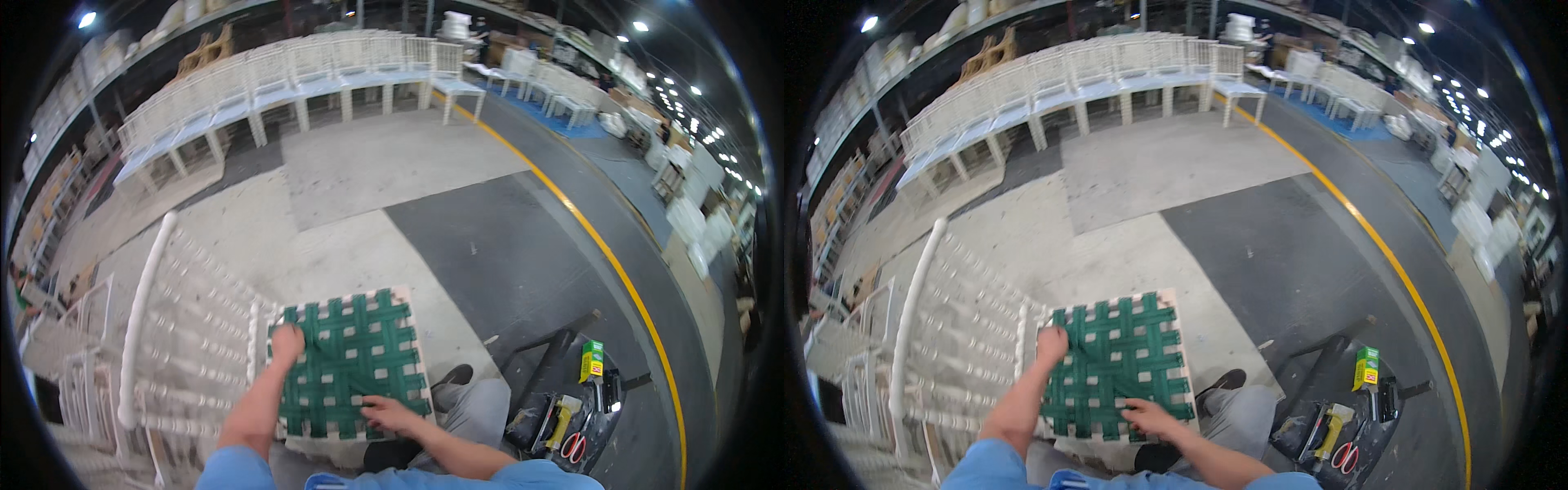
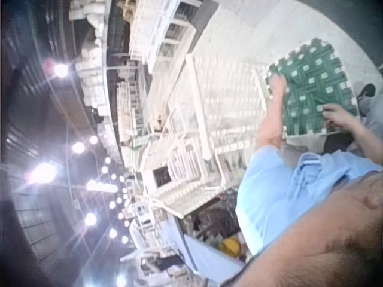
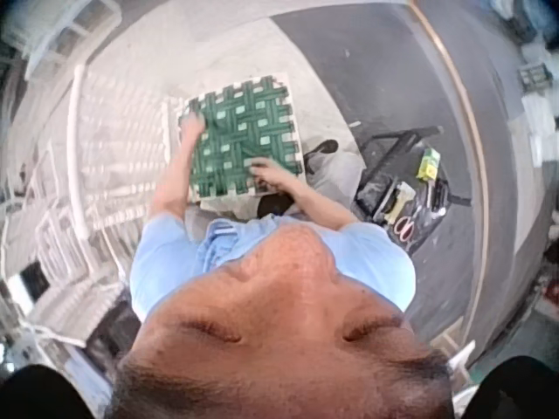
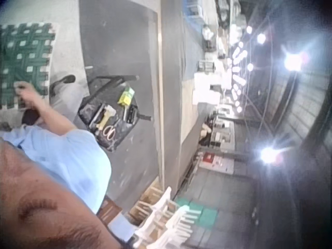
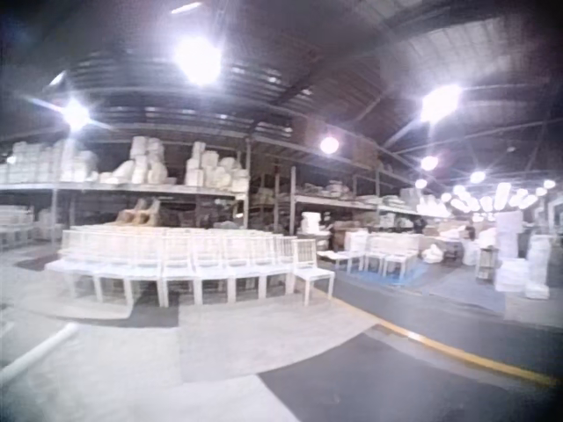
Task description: The person weaves green plastic webbing into the seat frame of a white wooden chair, then staples a white protective sheet over the woven seat. They use a staple gun to secure the webbing and the sheet, then place the finished chair with others.
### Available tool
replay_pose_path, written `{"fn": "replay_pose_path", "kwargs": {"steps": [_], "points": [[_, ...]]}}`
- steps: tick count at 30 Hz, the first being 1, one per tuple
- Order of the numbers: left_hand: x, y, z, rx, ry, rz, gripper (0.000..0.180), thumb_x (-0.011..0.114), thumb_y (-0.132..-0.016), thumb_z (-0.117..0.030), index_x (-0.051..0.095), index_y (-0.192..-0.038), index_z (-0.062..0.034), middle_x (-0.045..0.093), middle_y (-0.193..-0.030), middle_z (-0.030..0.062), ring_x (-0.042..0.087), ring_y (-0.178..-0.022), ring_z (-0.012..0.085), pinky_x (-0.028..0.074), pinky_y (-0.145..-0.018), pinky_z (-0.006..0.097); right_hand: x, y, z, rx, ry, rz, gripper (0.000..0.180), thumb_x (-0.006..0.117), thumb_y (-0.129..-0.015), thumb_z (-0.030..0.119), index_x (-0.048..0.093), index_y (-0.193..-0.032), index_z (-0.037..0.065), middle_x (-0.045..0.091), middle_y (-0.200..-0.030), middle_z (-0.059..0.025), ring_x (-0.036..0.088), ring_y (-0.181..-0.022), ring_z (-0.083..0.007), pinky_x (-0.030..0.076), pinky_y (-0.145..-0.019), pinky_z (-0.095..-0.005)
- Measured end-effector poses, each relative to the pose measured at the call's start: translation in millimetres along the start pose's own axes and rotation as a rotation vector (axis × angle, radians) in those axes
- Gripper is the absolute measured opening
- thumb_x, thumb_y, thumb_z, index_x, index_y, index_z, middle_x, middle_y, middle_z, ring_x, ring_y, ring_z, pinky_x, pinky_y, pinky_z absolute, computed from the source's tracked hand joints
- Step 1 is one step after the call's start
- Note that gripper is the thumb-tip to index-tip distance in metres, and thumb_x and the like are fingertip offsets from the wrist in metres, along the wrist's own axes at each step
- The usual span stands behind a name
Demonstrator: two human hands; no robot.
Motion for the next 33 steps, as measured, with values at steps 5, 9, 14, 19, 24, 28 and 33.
{"fn": "replay_pose_path", "kwargs": {"steps": [5, 9, 14, 19, 24, 28, 33], "points": [[-132, -24, 29, -0.097, 0.406, -0.064, 0.039, 0.054, -0.099, -0.035, 0.069, -0.093, 0.0007, 0.069, -0.078, 0.0204, 0.069, -0.073, 0.0367, 0.055, -0.068, 0.048, -36, 51, 21, -0.013, 0.185, 0.007, 0.031, 0.062, -0.103, 0.016, 0.065, -0.132, 0.004, 0.071, -0.093, -0.0074, 0.066, -0.069, -0.0130, 0.056, -0.064, -0.0279], [-119, 16, -37, -0.079, 0.954, 0.615, 0.026, 0.055, -0.105, -0.027, 0.066, -0.092, -0.0083, 0.049, -0.065, -0.0042, 0.049, -0.058, 0.0107, 0.046, -0.054, 0.030, -38, 34, 102, -0.626, 0.349, -0.215, 0.033, 0.065, -0.096, 0.001, 0.067, -0.129, 0.003, 0.069, -0.093, -0.0047, 0.064, -0.073, -0.0105, 0.051, -0.065, -0.0252], [-131, 71, -39, -0.091, 0.877, 0.710, 0.022, 0.052, -0.106, -0.023, 0.067, -0.101, -0.0072, 0.048, -0.069, -0.0039, 0.047, -0.060, 0.0080, 0.045, -0.054, 0.029, 56, 22, 205, -1.088, 0.542, -0.138, 0.027, 0.070, -0.091, 0.000, 0.072, -0.118, 0.005, 0.068, -0.108, -0.0065, 0.064, -0.083, -0.0159, 0.051, -0.072, -0.0281], [-130, 110, -31, -0.015, 0.745, 0.290, 0.024, 0.057, -0.101, -0.013, 0.065, -0.120, -0.0024, 0.061, -0.098, 0.0032, 0.060, -0.091, 0.0119, 0.052, -0.080, 0.030, 70, 14, 219, -1.074, 0.625, -0.085, 0.014, 0.069, -0.093, 0.007, 0.071, -0.106, 0.002, 0.069, -0.103, -0.0076, 0.065, -0.083, -0.0197, 0.051, -0.075, -0.0317], [-106, 157, -46, 0.042, 1.188, -0.016, 0.013, 0.066, -0.098, -0.006, 0.065, -0.111, -0.0025, 0.062, -0.099, 0.0002, 0.058, -0.093, 0.0084, 0.048, -0.086, 0.027, 76, 25, 220, -0.976, 0.721, -0.133, 0.016, 0.066, -0.097, 0.014, 0.071, -0.105, 0.001, 0.069, -0.094, -0.0102, 0.066, -0.084, -0.0217, 0.052, -0.077, -0.0346], [-99, 164, -39, -0.146, 1.446, -0.092, 0.008, 0.067, -0.101, -0.011, 0.067, -0.105, -0.0032, 0.061, -0.091, -0.0054, 0.055, -0.088, 0.0038, 0.045, -0.079, 0.023, 92, 35, 225, -1.044, 0.654, -0.116, 0.014, 0.068, -0.095, 0.009, 0.071, -0.107, 0.002, 0.070, -0.093, -0.0105, 0.068, -0.086, -0.0229, 0.053, -0.077, -0.0342], [-97, 166, -41, -0.197, 1.568, -0.122, 0.010, 0.069, -0.101, -0.013, 0.069, -0.102, -0.0033, 0.062, -0.090, -0.0060, 0.054, -0.085, 0.0027, 0.043, -0.076, 0.022, 89, 38, 224, -1.152, 0.720, -0.103, 0.018, 0.072, -0.090, 0.003, 0.072, -0.108, 0.004, 0.072, -0.095, -0.0108, 0.069, -0.086, -0.0237, 0.054, -0.077, -0.0344]]}}
Point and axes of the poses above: each hand's wrist, its own y-axis away from the middle knuckle, its own x-axis out of the palm, z = x × y, the point moved 3 cm from there along -y, towards the middle knuckle
